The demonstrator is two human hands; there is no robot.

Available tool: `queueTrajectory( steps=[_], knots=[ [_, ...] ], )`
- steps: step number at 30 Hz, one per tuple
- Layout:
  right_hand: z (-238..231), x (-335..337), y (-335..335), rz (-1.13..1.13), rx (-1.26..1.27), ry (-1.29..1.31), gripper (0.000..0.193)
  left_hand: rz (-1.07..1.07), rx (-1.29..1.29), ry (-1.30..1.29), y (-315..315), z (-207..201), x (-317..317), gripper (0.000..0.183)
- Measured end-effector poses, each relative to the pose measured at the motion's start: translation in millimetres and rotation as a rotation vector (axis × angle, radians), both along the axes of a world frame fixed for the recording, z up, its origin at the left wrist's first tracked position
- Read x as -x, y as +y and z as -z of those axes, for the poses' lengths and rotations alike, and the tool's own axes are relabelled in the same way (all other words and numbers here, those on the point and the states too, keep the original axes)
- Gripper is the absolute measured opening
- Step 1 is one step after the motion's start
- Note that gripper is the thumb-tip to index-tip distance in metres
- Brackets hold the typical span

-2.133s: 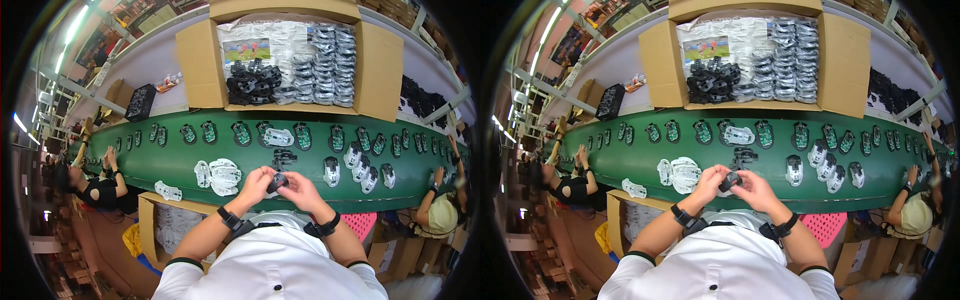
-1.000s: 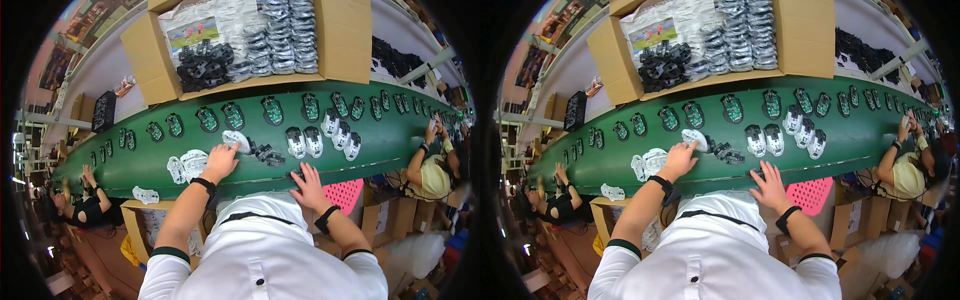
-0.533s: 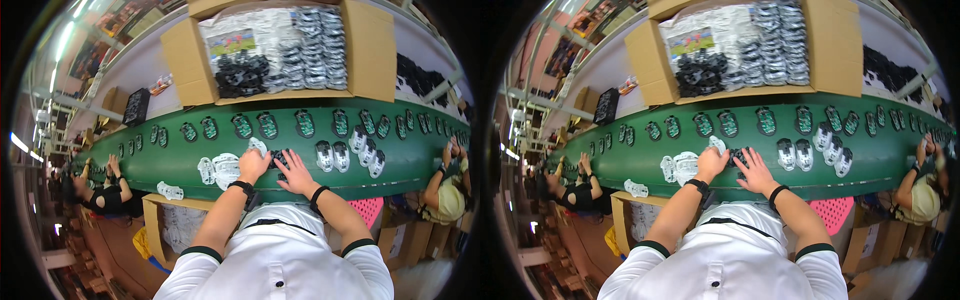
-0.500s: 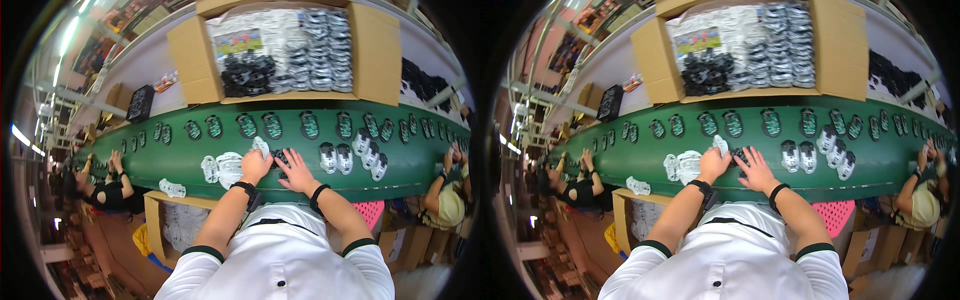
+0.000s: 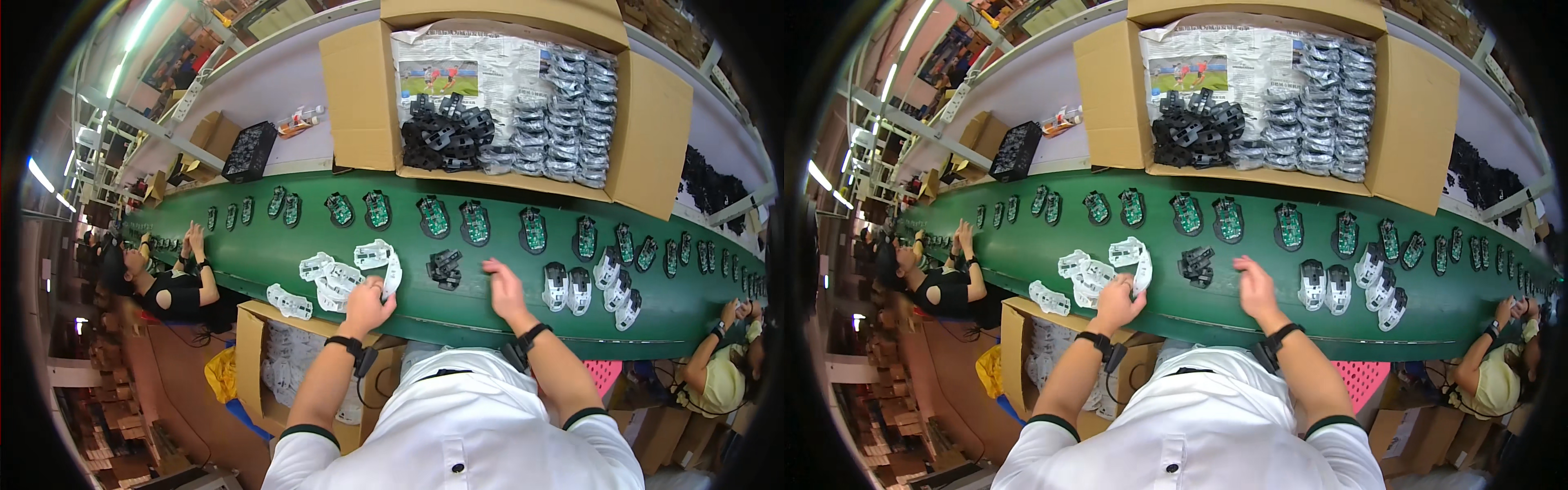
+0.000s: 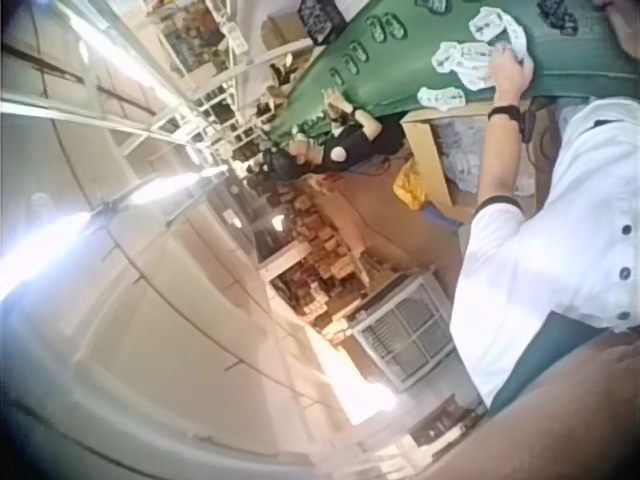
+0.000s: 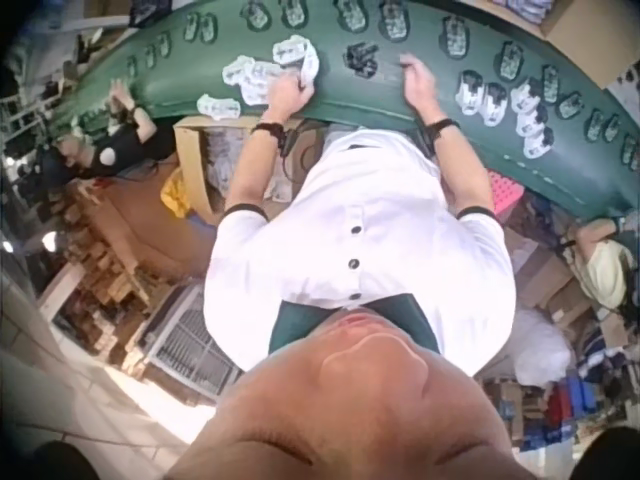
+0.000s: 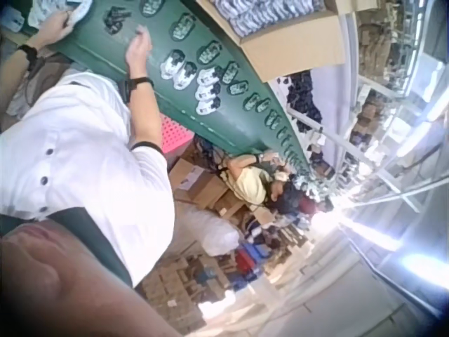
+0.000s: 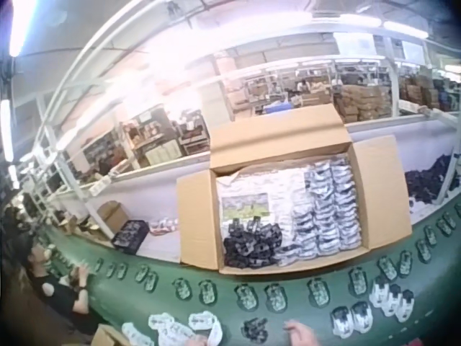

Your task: The person assembles small electronic devices by hand at a factory workstation. They repeatedly pick white plastic housings and black internal components, fit them together, and place the assembled units on a green conveyor belt. The person also retrieves additional white housings from a cardboard box and places them on the belt for further assembly.

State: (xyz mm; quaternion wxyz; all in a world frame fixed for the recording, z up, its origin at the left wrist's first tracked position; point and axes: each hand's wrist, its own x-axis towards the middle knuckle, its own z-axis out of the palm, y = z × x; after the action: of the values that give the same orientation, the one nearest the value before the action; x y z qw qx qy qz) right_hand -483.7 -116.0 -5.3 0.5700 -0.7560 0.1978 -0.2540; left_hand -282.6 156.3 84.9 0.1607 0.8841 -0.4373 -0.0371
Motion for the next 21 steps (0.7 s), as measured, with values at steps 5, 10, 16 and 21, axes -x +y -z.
queueTrajectory(
  steps=[5,10,16,21],
  knots=[
    [-9,76,-16,0.179,0.571,0.252,0.028,-0.51,0.196,0.595,0,31,38,0.04],
    [-47,95,-1,0.061,0.593,0.319,0.051,-0.816,0.207,0.499,-6,54,21,0.09],
    [-66,75,14,-0.098,0.255,0.567,0.074,-0.36,0.038,0.268,-58,28,28,0.051],
    [-61,69,2,-0.391,0.421,0.567,0.076,-0.182,0.103,0.064,-59,26,39,0.055]
  ],
)
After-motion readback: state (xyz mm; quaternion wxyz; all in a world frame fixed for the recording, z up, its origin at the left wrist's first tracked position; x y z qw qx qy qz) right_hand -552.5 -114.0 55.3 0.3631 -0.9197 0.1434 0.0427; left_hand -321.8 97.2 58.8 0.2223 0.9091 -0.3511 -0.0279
